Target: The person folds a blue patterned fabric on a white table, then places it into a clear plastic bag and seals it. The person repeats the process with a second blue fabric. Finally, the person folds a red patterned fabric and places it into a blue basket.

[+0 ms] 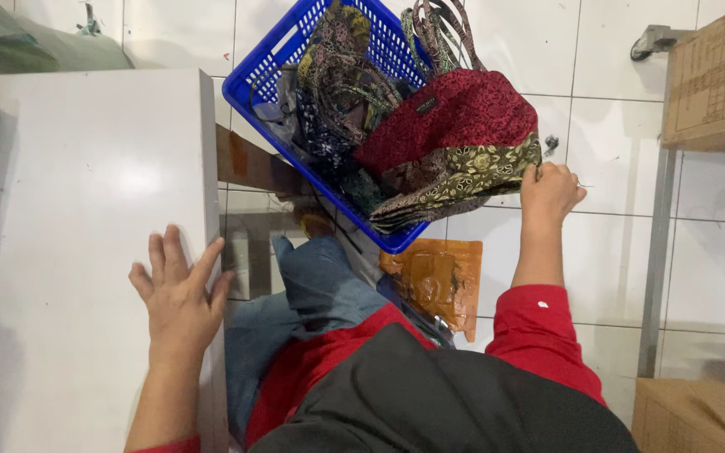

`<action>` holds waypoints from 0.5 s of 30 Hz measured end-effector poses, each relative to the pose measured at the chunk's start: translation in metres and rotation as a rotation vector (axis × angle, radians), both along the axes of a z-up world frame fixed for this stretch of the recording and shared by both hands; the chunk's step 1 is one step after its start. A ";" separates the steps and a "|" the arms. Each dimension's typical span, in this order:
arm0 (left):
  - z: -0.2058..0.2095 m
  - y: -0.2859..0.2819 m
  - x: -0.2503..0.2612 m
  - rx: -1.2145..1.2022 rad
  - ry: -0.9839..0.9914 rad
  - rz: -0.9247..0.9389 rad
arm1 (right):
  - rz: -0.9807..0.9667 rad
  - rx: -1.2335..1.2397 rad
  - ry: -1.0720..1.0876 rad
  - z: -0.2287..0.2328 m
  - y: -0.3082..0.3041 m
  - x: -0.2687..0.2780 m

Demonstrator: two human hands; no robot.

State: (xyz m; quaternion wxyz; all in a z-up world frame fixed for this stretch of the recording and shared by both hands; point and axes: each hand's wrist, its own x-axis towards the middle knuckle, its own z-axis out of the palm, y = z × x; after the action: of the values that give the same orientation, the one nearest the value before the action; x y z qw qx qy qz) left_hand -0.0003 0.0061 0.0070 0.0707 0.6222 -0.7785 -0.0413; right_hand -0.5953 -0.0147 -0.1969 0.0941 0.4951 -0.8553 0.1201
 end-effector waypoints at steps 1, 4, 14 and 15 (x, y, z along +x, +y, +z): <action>-0.001 0.000 0.000 -0.002 -0.003 -0.006 | 0.001 -0.021 -0.283 0.008 -0.006 -0.001; 0.000 -0.002 0.000 -0.009 0.003 -0.009 | 0.004 -0.175 -1.204 0.043 -0.036 0.003; 0.026 -0.003 -0.062 -0.070 0.174 -0.130 | 0.787 -0.688 -1.973 0.295 -0.082 0.132; 0.029 -0.002 -0.081 -0.080 0.305 -0.193 | 0.867 -0.655 -1.959 0.322 -0.080 0.153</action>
State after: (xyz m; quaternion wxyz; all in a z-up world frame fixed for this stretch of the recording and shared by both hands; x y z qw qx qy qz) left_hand -0.0816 0.0039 0.0357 0.2082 0.5277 -0.8160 -0.1107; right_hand -0.4424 -0.0945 0.1252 -0.5437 0.3946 -0.2425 0.6999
